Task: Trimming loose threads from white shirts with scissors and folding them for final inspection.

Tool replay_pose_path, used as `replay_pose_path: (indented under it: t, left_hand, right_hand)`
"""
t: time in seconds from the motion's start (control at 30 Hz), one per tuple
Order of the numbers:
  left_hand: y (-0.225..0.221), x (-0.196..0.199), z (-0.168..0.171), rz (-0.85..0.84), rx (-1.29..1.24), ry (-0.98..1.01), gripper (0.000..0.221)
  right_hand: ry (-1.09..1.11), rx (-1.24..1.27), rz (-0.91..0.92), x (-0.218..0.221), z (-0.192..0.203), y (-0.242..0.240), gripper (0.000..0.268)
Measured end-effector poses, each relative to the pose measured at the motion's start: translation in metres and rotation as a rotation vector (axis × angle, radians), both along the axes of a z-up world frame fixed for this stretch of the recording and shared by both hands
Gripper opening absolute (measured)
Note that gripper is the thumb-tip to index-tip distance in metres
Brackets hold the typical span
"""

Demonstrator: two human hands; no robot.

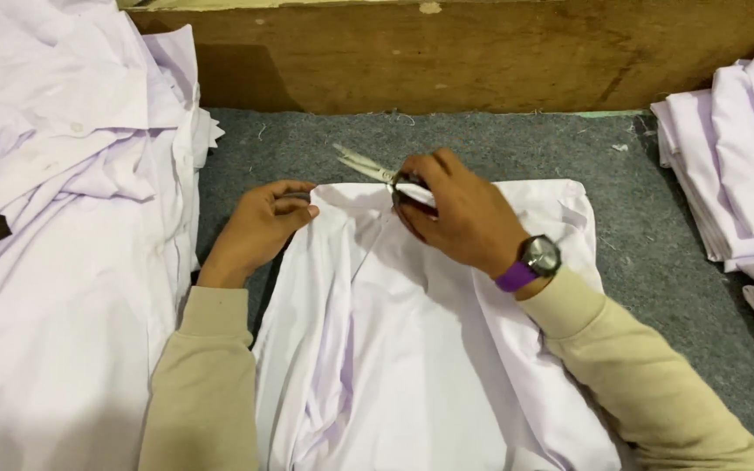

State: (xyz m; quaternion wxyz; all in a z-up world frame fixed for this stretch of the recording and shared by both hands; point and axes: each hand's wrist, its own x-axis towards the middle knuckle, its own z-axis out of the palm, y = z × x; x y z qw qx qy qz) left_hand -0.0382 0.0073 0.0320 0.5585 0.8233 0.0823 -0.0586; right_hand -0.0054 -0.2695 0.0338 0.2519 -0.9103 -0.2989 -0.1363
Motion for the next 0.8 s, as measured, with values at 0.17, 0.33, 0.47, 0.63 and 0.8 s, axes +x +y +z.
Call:
replay_pose_path:
  t: [0.17,0.33,0.47,0.63,0.8]
  left_hand:
    - [-0.002,-0.003,-0.007,-0.013,0.004,-0.069,0.037]
    - [0.004,0.006,-0.026,-0.14,-0.181,-0.142,0.043]
    - [-0.003,-0.002,-0.008,-0.265,-0.337,-0.141,0.034]
    - [0.002,0.002,-0.023,-0.275,-0.274,-0.176,0.038]
    - [-0.001,0.003,-0.026,-0.271,-0.144,-0.299,0.033]
  right_hand:
    - [-0.187,-0.123,0.113,-0.006,-0.041,0.005,0.042]
    - [-0.304,-0.11,0.184,0.0,-0.049,-0.007,0.045]
    - [-0.342,-0.073,0.22,0.001,-0.05,-0.006,0.046]
    - [-0.332,-0.046,0.223,0.0,-0.048,-0.007,0.046]
    - [-0.334,-0.045,0.221,-0.001,-0.046,-0.007,0.045]
